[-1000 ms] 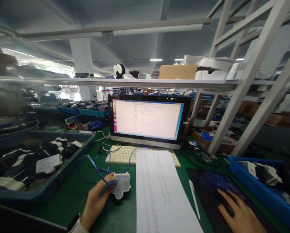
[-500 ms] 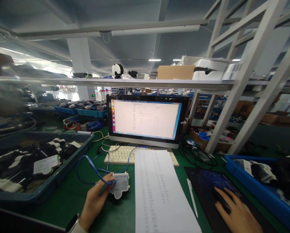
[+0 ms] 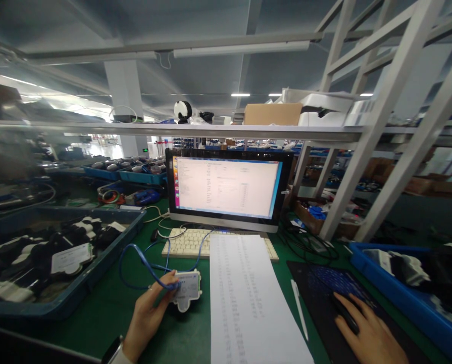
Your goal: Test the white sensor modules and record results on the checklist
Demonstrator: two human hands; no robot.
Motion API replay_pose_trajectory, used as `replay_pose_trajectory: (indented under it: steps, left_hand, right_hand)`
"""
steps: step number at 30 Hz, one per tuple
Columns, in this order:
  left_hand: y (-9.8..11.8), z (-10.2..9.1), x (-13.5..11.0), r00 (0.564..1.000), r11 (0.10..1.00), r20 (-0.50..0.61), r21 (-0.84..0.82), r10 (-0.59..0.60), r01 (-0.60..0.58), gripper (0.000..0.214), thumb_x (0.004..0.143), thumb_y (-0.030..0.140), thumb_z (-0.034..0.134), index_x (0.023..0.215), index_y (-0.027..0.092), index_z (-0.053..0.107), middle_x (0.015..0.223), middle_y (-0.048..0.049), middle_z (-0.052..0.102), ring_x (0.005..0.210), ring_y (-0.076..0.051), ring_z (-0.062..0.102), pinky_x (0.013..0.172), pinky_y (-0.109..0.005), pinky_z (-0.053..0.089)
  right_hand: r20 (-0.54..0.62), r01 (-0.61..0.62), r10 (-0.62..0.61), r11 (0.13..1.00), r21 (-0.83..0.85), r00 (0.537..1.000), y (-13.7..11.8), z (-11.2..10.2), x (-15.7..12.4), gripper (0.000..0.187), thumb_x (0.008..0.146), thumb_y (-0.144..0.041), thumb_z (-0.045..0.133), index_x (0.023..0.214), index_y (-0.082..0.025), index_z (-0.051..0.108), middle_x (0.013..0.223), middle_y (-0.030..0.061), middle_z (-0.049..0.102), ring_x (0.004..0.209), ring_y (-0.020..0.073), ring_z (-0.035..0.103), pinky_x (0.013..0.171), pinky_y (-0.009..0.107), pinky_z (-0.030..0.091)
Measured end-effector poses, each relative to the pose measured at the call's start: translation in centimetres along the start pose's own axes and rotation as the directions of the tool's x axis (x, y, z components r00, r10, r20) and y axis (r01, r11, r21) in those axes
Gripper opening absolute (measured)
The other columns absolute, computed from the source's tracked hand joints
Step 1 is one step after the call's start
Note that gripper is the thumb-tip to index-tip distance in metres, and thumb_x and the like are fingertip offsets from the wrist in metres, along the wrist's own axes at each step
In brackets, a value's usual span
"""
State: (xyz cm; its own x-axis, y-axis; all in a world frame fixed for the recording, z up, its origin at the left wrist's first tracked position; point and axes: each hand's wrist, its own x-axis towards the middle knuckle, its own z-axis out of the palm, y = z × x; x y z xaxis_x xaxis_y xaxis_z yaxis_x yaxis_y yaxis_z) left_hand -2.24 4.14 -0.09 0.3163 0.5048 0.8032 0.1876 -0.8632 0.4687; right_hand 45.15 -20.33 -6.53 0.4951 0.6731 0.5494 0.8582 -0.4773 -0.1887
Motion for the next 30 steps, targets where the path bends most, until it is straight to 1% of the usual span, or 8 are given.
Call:
replay_pose_trajectory:
  steps: [6,10,14,18,21,24,26,30]
  left_hand:
    - [-0.2,0.2,-0.1,1.000,1.000,-0.018,0.009,0.012,-0.012,0.020,0.090,0.026,0.053,0.106,0.025,0.066,0.109,-0.0056,0.071,0.100,-0.021,0.068,0.086,-0.029,0.056]
    - [0.1,0.0,0.3,1.000,1.000,0.006,0.017,-0.020,0.020,0.020,0.089,0.027,0.053,0.105,0.024,0.065,0.108,-0.0056,0.071,0.098,-0.020,0.068,0.085,-0.029,0.056]
    - [0.4,-1.5,0.4,0.993,0.990,-0.011,0.078,-0.121,0.121,0.021,0.084,0.033,0.059,0.102,0.021,0.063,0.099,-0.0054,0.073,0.091,-0.020,0.070,0.080,-0.029,0.057]
    - [-0.2,-4.0,-0.4,0.954,0.925,-0.052,0.234,-0.296,0.300,0.032,0.081,0.042,0.055,0.102,0.019,0.059,0.091,-0.0064,0.071,0.082,-0.023,0.070,0.074,-0.032,0.057]
    - [-1.1,-5.6,-1.0,0.882,0.811,0.003,0.392,-0.472,0.433,0.034,0.080,0.041,0.048,0.103,0.018,0.059,0.088,-0.0068,0.071,0.079,-0.025,0.069,0.073,-0.036,0.056]
    - [-1.8,-6.1,-1.6,0.825,0.726,0.079,0.527,-0.560,0.443,0.034,0.080,0.035,0.043,0.103,0.017,0.060,0.084,-0.0076,0.069,0.078,-0.026,0.068,0.076,-0.041,0.054]
    - [-1.7,-5.8,-2.1,0.869,0.746,0.069,0.548,-0.490,0.377,0.035,0.081,0.035,0.043,0.105,0.015,0.060,0.091,-0.0099,0.068,0.084,-0.027,0.066,0.080,-0.044,0.053]
    - [0.8,-3.5,-3.6,0.994,0.862,0.004,0.499,-0.110,0.093,0.034,0.086,0.034,0.048,0.113,0.016,0.057,0.108,-0.0127,0.064,0.102,-0.027,0.061,0.089,-0.044,0.052]
  right_hand:
    - [0.008,-0.023,0.023,1.000,-0.018,1.000,-0.5,0.0,-0.1,0.056,0.081,-0.052,0.037,0.117,-0.018,0.064,0.120,0.0163,0.060,0.101,0.0361,0.061,0.082,0.051,0.052]
    - [-0.118,-0.010,0.000,0.997,-0.081,0.993,-2.4,-1.4,0.2,0.065,0.081,-0.056,0.034,0.121,-0.011,0.058,0.119,0.0203,0.059,0.110,0.0407,0.055,0.089,0.055,0.047]
    - [-0.214,0.048,-0.065,0.995,-0.082,0.975,-5.7,-4.1,0.5,0.054,0.081,-0.056,0.034,0.099,-0.015,0.063,0.105,0.0185,0.063,0.108,0.0390,0.054,0.091,0.052,0.044]
    - [0.139,-0.104,0.090,0.990,0.092,0.986,-9.9,-6.2,1.0,0.043,0.080,-0.060,0.035,0.079,-0.024,0.058,0.079,0.0087,0.067,0.073,0.0268,0.063,0.065,0.038,0.049]
    - [0.482,-0.222,0.153,0.971,0.089,0.863,-12.9,-6.5,1.8,0.041,0.083,-0.059,0.033,0.072,-0.025,0.052,0.065,0.0040,0.064,0.062,0.0231,0.062,0.055,0.032,0.041]
    - [0.563,-0.258,0.192,0.965,0.039,0.804,-14.5,-5.8,3.0,0.034,0.079,-0.052,0.047,0.061,-0.023,0.049,0.060,0.0044,0.061,0.061,0.0235,0.060,0.054,0.030,0.035]
    - [0.564,-0.354,0.234,0.928,0.112,0.792,-14.8,-5.2,3.8,0.029,0.071,-0.043,0.059,0.054,-0.022,0.050,0.057,0.0048,0.058,0.057,0.0219,0.055,0.052,0.029,0.029]
    - [0.618,-0.496,0.202,0.794,0.351,0.760,-14.6,-4.6,4.7,0.031,0.059,-0.034,0.065,0.041,-0.021,0.044,0.044,0.0004,0.046,0.045,0.0124,0.041,0.048,0.026,0.023]
